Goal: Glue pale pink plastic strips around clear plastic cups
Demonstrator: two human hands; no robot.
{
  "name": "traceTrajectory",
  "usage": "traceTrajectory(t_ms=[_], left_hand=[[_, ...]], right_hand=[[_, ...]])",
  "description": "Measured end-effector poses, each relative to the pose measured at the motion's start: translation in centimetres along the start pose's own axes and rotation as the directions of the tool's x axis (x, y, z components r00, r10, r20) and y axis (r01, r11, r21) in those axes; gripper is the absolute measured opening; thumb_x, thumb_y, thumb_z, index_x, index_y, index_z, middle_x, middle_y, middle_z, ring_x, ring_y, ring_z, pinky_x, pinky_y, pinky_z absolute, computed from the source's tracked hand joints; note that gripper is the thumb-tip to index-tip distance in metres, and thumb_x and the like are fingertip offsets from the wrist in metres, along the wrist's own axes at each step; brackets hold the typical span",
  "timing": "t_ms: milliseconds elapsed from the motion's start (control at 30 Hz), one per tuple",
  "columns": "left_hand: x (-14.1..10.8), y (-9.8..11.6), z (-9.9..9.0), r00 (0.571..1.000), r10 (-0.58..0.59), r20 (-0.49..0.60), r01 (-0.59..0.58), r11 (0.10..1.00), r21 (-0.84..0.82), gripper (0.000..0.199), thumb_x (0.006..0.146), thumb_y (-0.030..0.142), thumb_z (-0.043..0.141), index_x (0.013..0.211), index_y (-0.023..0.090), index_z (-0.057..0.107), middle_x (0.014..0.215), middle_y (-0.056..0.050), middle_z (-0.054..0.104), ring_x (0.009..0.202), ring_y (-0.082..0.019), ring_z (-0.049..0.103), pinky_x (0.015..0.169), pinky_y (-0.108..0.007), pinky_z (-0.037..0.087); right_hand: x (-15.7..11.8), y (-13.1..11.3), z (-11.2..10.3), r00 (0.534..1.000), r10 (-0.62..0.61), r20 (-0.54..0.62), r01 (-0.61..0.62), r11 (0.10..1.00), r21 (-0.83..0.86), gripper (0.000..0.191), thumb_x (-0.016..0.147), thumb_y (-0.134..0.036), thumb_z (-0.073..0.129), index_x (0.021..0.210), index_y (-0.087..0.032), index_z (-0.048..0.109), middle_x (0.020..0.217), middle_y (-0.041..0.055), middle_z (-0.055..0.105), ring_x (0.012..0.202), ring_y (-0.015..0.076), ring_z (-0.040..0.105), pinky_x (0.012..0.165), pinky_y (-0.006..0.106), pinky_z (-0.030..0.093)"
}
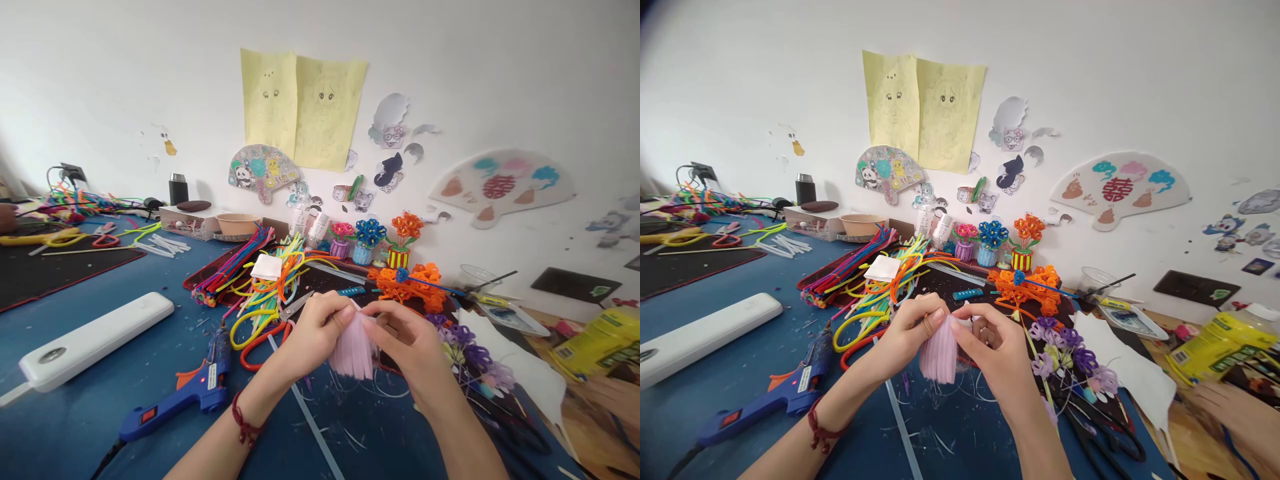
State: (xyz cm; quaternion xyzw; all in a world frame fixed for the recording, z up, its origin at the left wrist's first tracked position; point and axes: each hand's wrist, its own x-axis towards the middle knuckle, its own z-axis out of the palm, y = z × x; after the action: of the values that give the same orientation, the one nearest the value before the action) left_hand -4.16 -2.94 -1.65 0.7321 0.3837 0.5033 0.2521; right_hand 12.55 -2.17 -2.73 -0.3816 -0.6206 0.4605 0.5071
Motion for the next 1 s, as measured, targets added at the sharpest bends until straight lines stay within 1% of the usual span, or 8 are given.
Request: traceTrajectory(t_ms=[133,267,467,533,667,833,900,1000], left_hand=[[-0.04,0.02,0.03,1.000,0.003,0.022,-0.003,1.000,0.005,0.033,0.091,0.027,0.043,0.059,0.019,0.043,0.059,0.003,0.043,0.064,-0.014,0.039,0.065,-0.030,0.030],[-0.17,-0.07,0.12,1.000,-0.019,0.010,0.019,1.000,-0.009,0.032,0.090,0.026,0.043,0.059,0.019,0.042,0.060,0.003,0.043,0.063,-0.014,0.038,0.064,-0.029,0.031],[-0.33,-0.23,0.25,0.997,-0.074,0.008,0.074,0.996,-0.039,0.031,0.091,0.029,0.042,0.062,0.019,0.043,0.061,0.004,0.042,0.061,-0.012,0.037,0.059,-0.027,0.032],[-0.31,-0.20,0.23,0.997,-0.081,-0.002,0.081,0.996,-0.031,0.031,0.091,0.029,0.041,0.062,0.019,0.043,0.061,0.004,0.041,0.060,-0.012,0.037,0.059,-0.027,0.032],[-0.27,-0.18,0.16,0.997,-0.075,-0.029,0.076,0.997,0.023,0.033,0.090,0.029,0.042,0.059,0.019,0.040,0.058,0.004,0.040,0.058,-0.012,0.035,0.059,-0.028,0.029],[-0.30,-0.27,0.24,0.998,-0.054,-0.032,0.057,0.995,0.086,0.034,0.090,0.025,0.043,0.057,0.019,0.039,0.057,0.003,0.042,0.059,-0.013,0.037,0.061,-0.030,0.029],[-0.31,-0.32,0.29,0.998,-0.051,-0.031,0.054,0.993,0.101,0.034,0.090,0.025,0.042,0.056,0.019,0.039,0.057,0.003,0.043,0.059,-0.013,0.038,0.061,-0.030,0.030],[-0.31,-0.37,0.35,0.998,-0.053,-0.035,0.056,0.992,0.117,0.034,0.090,0.024,0.042,0.056,0.020,0.039,0.057,0.003,0.044,0.059,-0.013,0.037,0.061,-0.030,0.030]], right_hand=[[-0.09,0.08,-0.04,0.999,0.045,0.023,-0.045,0.999,0.013,0.027,0.074,-0.041,0.078,0.086,-0.019,0.069,0.063,-0.0030,0.053,0.056,0.0117,0.046,0.049,0.022,0.039],[-0.04,0.36,-0.13,0.997,0.081,0.013,-0.082,0.995,0.057,0.028,0.069,-0.040,0.082,0.084,-0.020,0.070,0.066,-0.0017,0.060,0.055,0.0122,0.050,0.048,0.022,0.043],[-0.13,0.09,-0.03,0.994,0.108,-0.007,-0.107,0.991,0.077,0.029,0.065,-0.040,0.085,0.081,-0.019,0.072,0.065,-0.0015,0.061,0.055,0.0124,0.051,0.046,0.022,0.048],[-0.18,0.00,-0.06,0.995,0.097,-0.009,-0.096,0.993,0.072,0.028,0.067,-0.040,0.084,0.082,-0.020,0.073,0.068,-0.0005,0.064,0.059,0.0130,0.056,0.051,0.022,0.050],[-0.22,-0.01,-0.22,0.997,0.069,0.016,-0.070,0.995,0.073,0.027,0.071,-0.042,0.082,0.085,-0.019,0.076,0.084,0.0053,0.073,0.075,0.0175,0.066,0.066,0.026,0.056],[-0.27,0.08,-0.16,0.997,0.079,0.013,-0.080,0.995,0.060,0.028,0.068,-0.043,0.083,0.082,-0.020,0.076,0.076,0.0044,0.072,0.068,0.0174,0.065,0.059,0.027,0.057],[-0.29,0.10,-0.12,0.997,0.080,0.008,-0.081,0.995,0.061,0.027,0.068,-0.043,0.083,0.081,-0.020,0.076,0.075,0.0037,0.072,0.067,0.0173,0.065,0.060,0.027,0.057],[-0.26,0.13,-0.13,0.998,0.064,0.002,-0.064,0.997,0.036,0.028,0.069,-0.044,0.082,0.082,-0.020,0.077,0.080,0.0054,0.074,0.072,0.0195,0.067,0.065,0.030,0.058]])
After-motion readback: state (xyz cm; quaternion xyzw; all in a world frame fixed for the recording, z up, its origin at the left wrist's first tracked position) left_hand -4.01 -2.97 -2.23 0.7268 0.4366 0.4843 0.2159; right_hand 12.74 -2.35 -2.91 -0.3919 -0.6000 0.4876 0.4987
